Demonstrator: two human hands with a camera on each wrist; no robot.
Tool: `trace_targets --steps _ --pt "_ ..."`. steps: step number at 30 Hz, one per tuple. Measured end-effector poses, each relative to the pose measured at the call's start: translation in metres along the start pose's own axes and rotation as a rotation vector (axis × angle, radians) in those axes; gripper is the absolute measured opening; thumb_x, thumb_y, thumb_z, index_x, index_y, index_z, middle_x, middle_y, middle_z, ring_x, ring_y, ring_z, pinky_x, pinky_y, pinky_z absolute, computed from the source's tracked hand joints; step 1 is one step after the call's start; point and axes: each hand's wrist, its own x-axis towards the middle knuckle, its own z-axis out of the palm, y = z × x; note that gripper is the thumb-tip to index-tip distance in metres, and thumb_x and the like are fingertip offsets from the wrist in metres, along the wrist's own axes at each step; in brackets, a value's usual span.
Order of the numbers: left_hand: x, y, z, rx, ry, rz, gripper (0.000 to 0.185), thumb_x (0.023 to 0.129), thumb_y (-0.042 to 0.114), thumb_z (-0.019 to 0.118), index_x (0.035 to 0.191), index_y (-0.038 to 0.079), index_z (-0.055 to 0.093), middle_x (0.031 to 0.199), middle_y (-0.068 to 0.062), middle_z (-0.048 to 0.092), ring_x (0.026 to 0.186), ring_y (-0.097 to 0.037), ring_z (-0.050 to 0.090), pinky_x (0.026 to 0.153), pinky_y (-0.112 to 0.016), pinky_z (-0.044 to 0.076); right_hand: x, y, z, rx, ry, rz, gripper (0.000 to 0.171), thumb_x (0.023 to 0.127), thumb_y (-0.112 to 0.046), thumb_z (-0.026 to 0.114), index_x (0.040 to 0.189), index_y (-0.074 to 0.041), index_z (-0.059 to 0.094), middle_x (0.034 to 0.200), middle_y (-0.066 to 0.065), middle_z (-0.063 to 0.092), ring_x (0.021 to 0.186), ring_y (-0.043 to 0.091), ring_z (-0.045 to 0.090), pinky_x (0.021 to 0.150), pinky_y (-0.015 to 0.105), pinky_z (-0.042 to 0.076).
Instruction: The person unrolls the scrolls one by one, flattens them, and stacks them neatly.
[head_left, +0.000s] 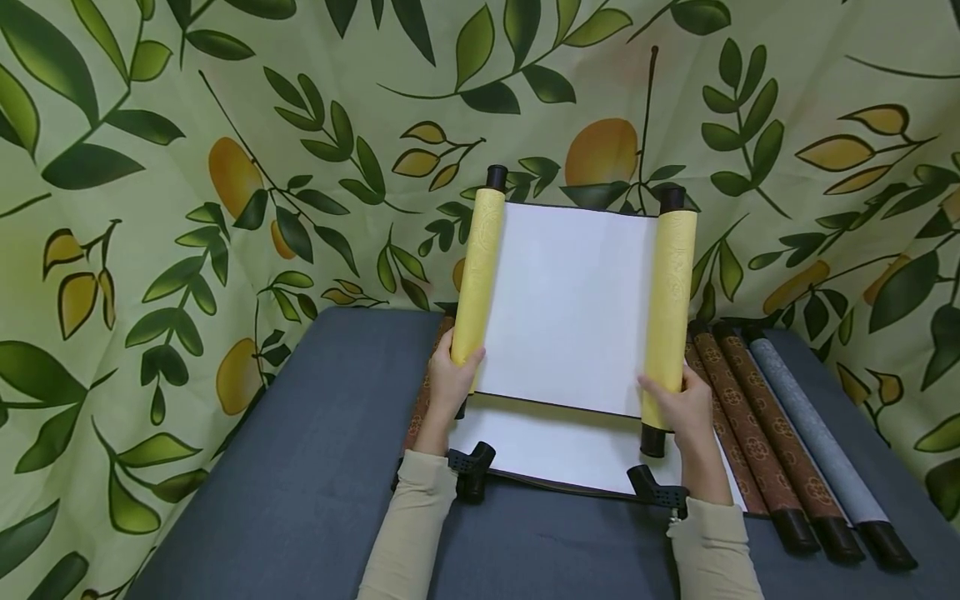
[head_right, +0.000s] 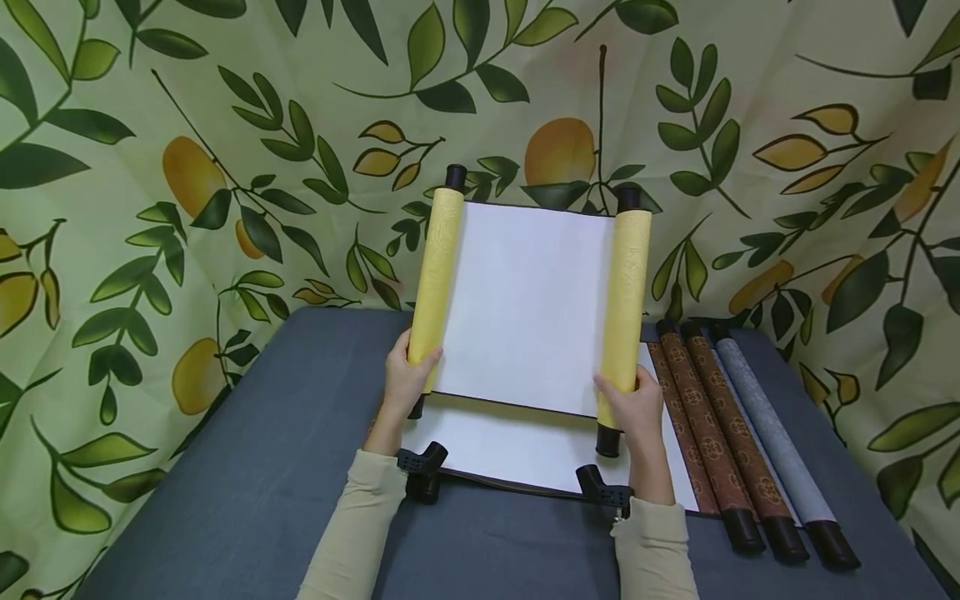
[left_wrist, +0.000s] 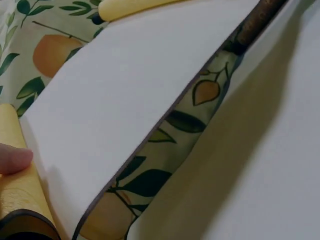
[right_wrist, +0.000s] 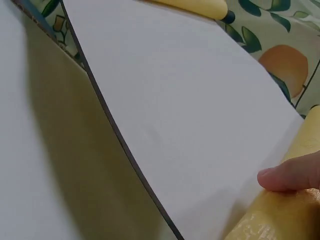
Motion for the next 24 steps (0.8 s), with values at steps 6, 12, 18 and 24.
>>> trace_targets --steps 6,12,18,24 --pt "-0.0012 0.0004 0.0045 -0.018 0.055 -0.01 0.047 0.08 0.018 0.069 0.123 0.002 0.059 0.099 -0.024 0.067 0.076 -0.031 0.06 0.062 -0.03 0.046 0.0016 0.0015 0.0016 -0.003 0.063 -0.014 0.049 0.086 -0.011 0.06 0.129 0.01 0.049 0.106 0.02 0.053 0.077 0.016 0.047 0.06 0.023 0.041" --pt "0.0002 -0.004 0.0045 -0.047 0.068 -0.024 0.053 0.074 0.02 0.076 0.12 0.001 0.058 0.097 -0.023 0.065 0.076 -0.028 0.057 0.064 -0.029 0.044 0.0029 0.0034 0.0034 0.016 0.126 -0.045 0.047 0.084 -0.012 0.06 0.125 0.01 0.05 0.102 0.022 0.056 0.066 0.007 0.046 0.054 0.022 0.041" --pt "0.0012 -0.004 0.0037 -0.048 0.069 -0.035 0.053 0.076 0.017 0.074 0.122 -0.001 0.053 0.097 -0.025 0.066 0.077 -0.032 0.06 0.06 -0.028 0.044 0.0036 0.0036 0.0037 0.053 0.15 -0.028 0.05 0.087 -0.021 0.063 0.126 0.005 0.042 0.113 0.026 0.059 0.064 0.001 0.046 0.055 0.022 0.041" --pt "0.0019 -0.0054 -0.0003 -0.027 0.043 -0.007 0.044 0.079 0.016 0.071 0.118 0.0 0.058 0.09 -0.024 0.063 0.069 -0.024 0.054 0.058 -0.027 0.042 0.0044 0.0039 -0.001 0.018 0.14 -0.033 0.05 0.089 -0.025 0.062 0.13 0.0 0.046 0.112 0.019 0.057 0.07 0.004 0.047 0.059 0.023 0.04"
